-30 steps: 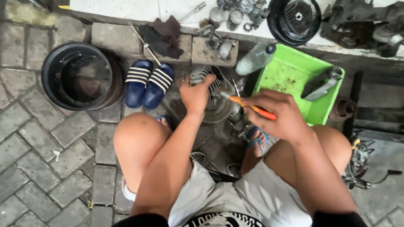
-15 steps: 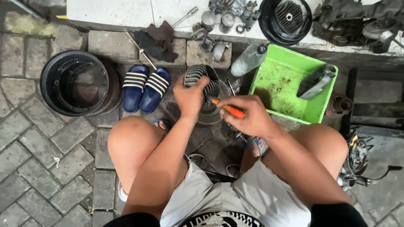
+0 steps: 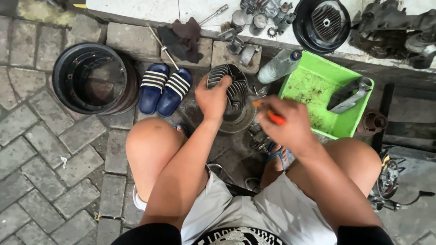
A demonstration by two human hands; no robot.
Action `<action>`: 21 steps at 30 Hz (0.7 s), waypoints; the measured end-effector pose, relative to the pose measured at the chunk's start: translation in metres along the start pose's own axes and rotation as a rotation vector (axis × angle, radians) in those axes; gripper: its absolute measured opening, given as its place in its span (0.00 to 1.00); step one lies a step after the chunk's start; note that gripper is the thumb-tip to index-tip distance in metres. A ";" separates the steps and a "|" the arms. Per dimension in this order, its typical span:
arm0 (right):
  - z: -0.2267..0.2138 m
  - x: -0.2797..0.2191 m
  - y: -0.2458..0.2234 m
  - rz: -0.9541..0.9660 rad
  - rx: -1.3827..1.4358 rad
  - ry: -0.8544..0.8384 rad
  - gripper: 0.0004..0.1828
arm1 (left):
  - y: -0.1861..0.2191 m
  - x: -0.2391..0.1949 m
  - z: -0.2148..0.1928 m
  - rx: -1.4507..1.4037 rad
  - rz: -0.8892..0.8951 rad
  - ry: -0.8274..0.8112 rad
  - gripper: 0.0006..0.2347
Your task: The person scrubs a metal engine cylinder head with a brush, focusing on the cooling fins and crevices. After scrubbing, they wipe the component thoroughly with a dark cloth to remove residue.
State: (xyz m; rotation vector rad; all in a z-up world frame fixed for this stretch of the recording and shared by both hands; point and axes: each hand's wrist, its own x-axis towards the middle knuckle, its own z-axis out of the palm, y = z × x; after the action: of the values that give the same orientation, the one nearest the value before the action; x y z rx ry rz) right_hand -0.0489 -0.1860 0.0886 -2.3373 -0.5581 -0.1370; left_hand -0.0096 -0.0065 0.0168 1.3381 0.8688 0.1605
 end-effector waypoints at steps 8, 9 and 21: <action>-0.009 0.013 0.013 0.275 0.464 0.160 0.10 | -0.010 0.002 -0.001 0.038 -0.068 -0.080 0.15; -0.007 0.014 0.016 0.306 0.515 0.157 0.11 | -0.009 0.002 0.000 0.057 -0.057 -0.085 0.15; 0.008 0.021 0.020 -0.097 -0.038 0.058 0.07 | 0.007 -0.020 -0.002 0.244 0.116 -0.168 0.18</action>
State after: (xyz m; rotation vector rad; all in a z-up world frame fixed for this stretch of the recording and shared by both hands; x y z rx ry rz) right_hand -0.0219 -0.1860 0.0757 -2.3353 -0.6451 -0.2613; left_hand -0.0219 -0.0138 0.0325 1.6069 0.6841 0.0315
